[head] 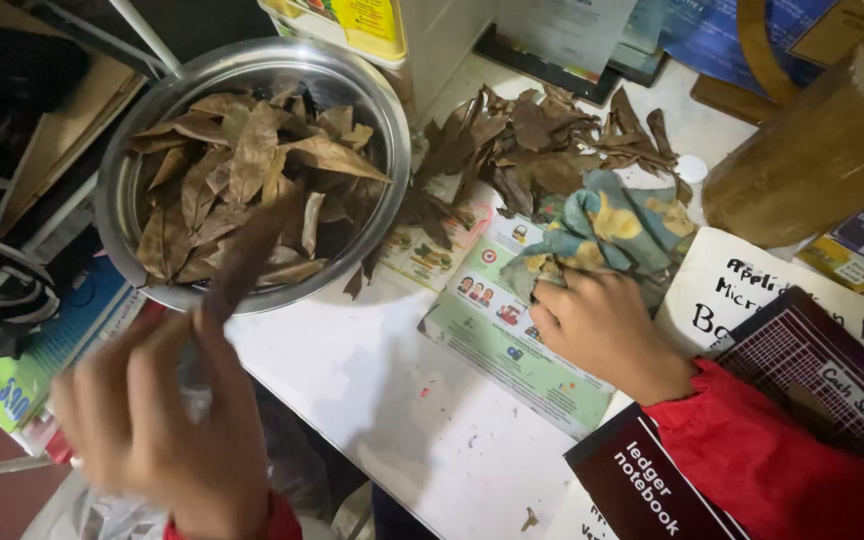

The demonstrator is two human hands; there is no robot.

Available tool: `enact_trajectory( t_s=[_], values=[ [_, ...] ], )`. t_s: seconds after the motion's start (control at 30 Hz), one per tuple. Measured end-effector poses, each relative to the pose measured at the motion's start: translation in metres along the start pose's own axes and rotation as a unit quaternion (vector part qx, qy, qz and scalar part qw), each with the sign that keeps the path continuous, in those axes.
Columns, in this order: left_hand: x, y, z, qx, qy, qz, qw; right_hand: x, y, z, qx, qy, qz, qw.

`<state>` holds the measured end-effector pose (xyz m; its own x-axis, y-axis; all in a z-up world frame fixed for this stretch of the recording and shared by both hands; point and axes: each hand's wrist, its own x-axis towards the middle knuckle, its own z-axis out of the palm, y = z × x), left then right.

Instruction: Sorting dried tea leaves from a metal bowl onto a table surface and wiping the area with a cloth

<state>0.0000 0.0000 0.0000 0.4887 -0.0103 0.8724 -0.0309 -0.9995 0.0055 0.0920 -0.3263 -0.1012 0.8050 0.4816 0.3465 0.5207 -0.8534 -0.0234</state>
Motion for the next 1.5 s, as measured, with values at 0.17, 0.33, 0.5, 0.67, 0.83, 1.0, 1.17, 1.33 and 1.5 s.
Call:
enact_trajectory(
  t_s=[0.17, 0.33, 0.5, 0.67, 0.83, 1.0, 1.17, 1.33, 1.5],
  values=[
    [0.004, -0.008, 0.055, 0.043, -0.016, -0.024, 0.999, 0.001, 0.000, 0.002, 0.007, 0.032, -0.026, 0.999],
    [0.009, 0.068, 0.112, -0.226, -0.107, 0.025, 0.968, -0.002, 0.003, 0.009, 0.001, 0.025, -0.033, 0.999],
    [0.027, 0.156, 0.167, -0.143, -0.034, 0.121, 0.982, -0.009, 0.010, 0.028, -0.015, 0.060, -0.022, 0.998],
    [0.023, 0.169, 0.225, -0.119, -0.077, 0.069, 0.988, -0.009, 0.010, 0.028, 0.000, 0.063, -0.022, 0.998],
    [0.029, 0.150, 0.203, -0.167, -0.214, 0.052, 0.961, -0.009, 0.010, 0.031, 0.004, 0.063, -0.020, 0.998],
    [0.034, 0.128, 0.130, -0.358, -0.269, -0.073, 0.891, -0.009, 0.012, 0.032, 0.014, 0.054, -0.019, 0.998],
    [-0.024, 0.109, 0.099, -0.353, -0.340, -0.190, 0.851, -0.009, 0.014, 0.007, 0.027, 0.035, 0.077, 0.996],
    [-0.059, 0.108, 0.094, -0.221, -0.380, -0.122, 0.890, -0.016, 0.020, 0.026, -0.071, 0.154, -0.003, 0.985],
    [-0.065, 0.110, 0.096, -0.223, -0.382, -0.085, 0.893, -0.012, -0.036, 0.007, -0.005, 0.036, -0.075, 0.997]
  ],
)
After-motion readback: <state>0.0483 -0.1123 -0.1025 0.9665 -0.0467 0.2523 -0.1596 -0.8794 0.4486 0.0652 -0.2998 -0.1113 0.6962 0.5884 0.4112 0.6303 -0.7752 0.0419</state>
